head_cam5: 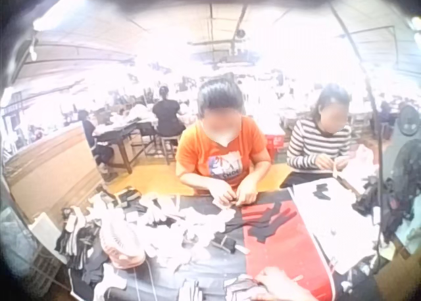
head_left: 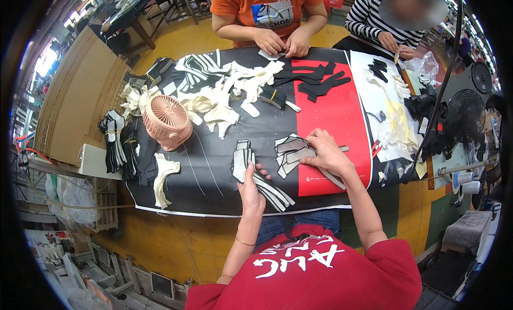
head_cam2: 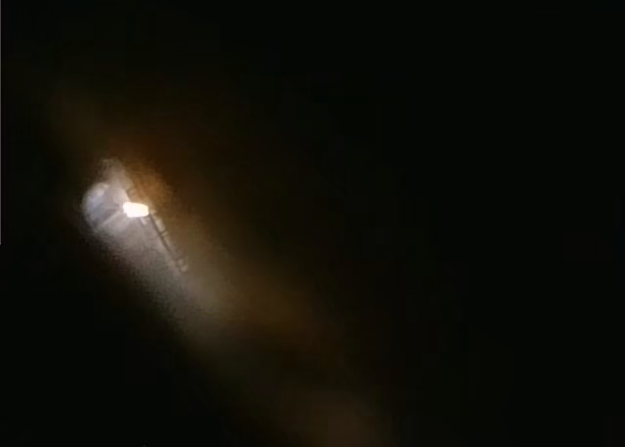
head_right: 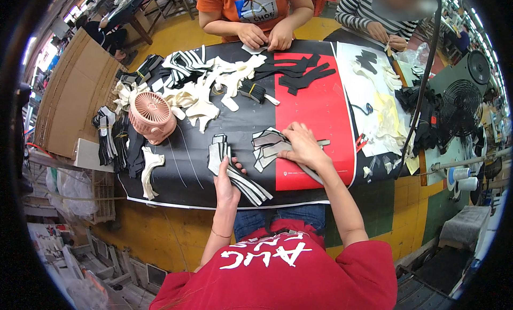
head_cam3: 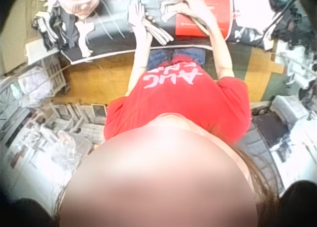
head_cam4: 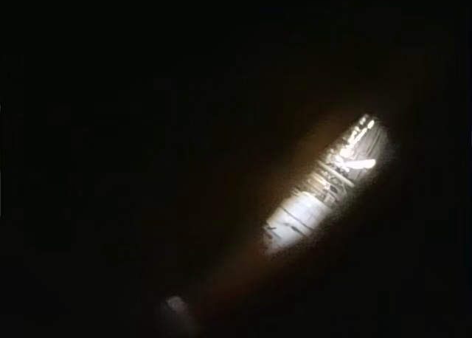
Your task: The person assembles glove components by hand at a shared workstation. They repeatedly pick up white and black fabric pieces, fold and align them, and place them into piles. Coworkers are visible across the table performing similar tasks.
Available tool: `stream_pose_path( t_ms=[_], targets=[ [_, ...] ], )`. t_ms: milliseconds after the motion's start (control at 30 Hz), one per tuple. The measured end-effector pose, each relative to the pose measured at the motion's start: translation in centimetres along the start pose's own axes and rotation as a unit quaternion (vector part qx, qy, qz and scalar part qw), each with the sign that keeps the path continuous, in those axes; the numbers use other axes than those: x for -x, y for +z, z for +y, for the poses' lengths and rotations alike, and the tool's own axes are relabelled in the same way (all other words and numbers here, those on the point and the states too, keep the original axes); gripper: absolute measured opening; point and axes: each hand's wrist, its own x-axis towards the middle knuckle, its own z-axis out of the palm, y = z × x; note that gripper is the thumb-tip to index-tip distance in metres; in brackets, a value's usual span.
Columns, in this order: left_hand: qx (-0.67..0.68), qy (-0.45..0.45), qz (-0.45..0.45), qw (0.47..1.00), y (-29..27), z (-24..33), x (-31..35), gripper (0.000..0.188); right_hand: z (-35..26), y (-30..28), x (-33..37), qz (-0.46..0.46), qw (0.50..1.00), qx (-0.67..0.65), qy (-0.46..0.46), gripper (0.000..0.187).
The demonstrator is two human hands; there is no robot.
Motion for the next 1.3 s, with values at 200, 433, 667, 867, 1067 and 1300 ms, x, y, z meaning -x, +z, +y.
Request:
stream_pose_path(
  t_ms=[200,433,667,867,1067,1300],
  targets=[
    [0.007,0.001,0.007,1.000,-0.6,-0.1,-0.1,0.018,-0.1,2.0,0.4,0.044,0.997,-0.065,0.019,0.055],
    [0.016,0.006,0.004,1.000,-0.2,0.2,-0.1,0.022,-2.9,0.7,0.1,0.024,0.997,-0.079,0.004,0.048],
    [0.002,0.023,-0.067,0.997,1.4,1.6,-1.0,0.034,-3.3,-1.3,1.3,0.164,0.954,0.090,-0.234,0.053],
    [-0.179,-0.013,-0.139,0.974,3.7,0.9,-1.9,0.027,-1.4,1.3,0.8,0.126,0.976,0.095,-0.152,0.049],
    [-0.274,0.008,-0.130,0.953,4.1,1.8,-2.2,0.031,-0.5,-0.2,-2.0,-0.008,0.998,0.065,-0.026,0.023],
    [-0.261,0.044,-0.126,0.956,4.7,1.8,-2.4,0.037,-2.1,-0.9,-4.0,-0.031,0.987,0.151,-0.040,0.042]
  ],
)
